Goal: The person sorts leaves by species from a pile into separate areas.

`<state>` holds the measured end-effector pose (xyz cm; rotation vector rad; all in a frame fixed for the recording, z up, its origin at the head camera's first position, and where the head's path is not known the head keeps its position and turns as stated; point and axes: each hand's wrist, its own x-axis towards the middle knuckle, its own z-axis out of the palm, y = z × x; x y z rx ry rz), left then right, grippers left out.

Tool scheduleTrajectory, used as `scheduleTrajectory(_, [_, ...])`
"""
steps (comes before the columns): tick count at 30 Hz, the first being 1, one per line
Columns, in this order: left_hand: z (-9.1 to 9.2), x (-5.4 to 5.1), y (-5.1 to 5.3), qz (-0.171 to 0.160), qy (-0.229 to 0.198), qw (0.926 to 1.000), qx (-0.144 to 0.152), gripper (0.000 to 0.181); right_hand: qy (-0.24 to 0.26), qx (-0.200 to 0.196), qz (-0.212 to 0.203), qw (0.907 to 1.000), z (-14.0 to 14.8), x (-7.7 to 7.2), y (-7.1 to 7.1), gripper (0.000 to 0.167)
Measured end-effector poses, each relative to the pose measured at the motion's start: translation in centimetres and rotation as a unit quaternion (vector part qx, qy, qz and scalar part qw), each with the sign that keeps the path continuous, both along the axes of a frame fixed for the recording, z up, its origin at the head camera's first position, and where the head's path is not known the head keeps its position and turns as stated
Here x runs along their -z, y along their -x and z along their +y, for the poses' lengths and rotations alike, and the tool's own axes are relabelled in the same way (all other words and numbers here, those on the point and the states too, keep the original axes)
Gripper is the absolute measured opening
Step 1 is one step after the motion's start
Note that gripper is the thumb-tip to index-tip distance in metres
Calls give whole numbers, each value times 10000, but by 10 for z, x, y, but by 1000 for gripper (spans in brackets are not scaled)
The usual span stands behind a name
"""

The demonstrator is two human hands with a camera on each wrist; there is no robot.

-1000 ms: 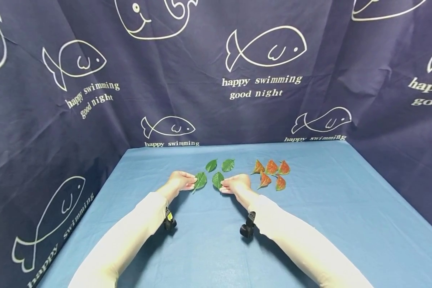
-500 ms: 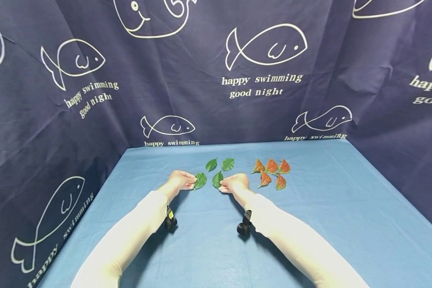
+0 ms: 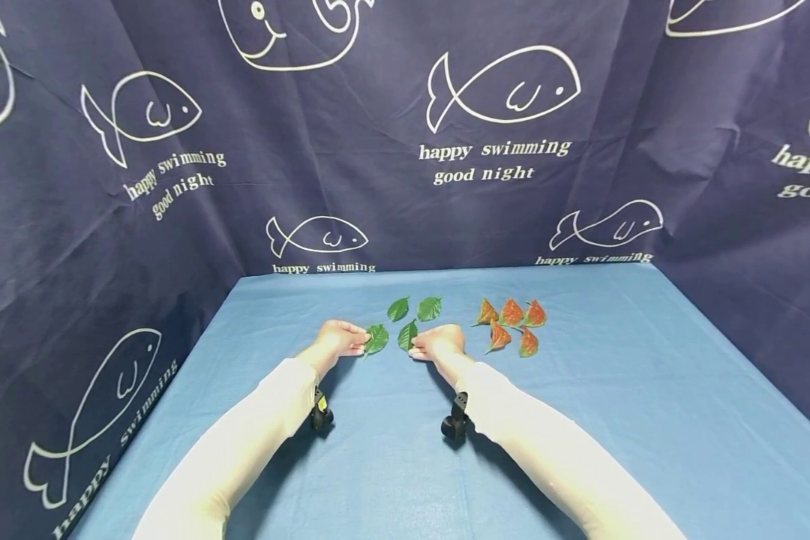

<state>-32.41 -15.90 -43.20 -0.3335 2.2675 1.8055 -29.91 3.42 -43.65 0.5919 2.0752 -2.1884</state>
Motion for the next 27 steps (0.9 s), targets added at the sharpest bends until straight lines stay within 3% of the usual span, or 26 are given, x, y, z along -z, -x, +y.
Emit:
scheduleTrajectory(16, [-2,-2,7,46,-7,9997,-258,22,-311,-164,-345,9988,1,1,4,22])
scheduleTrajectory(27, [-1,-1,7,20,42,9993,-360,22,21,-122,122,9998,15,-18,-6,24])
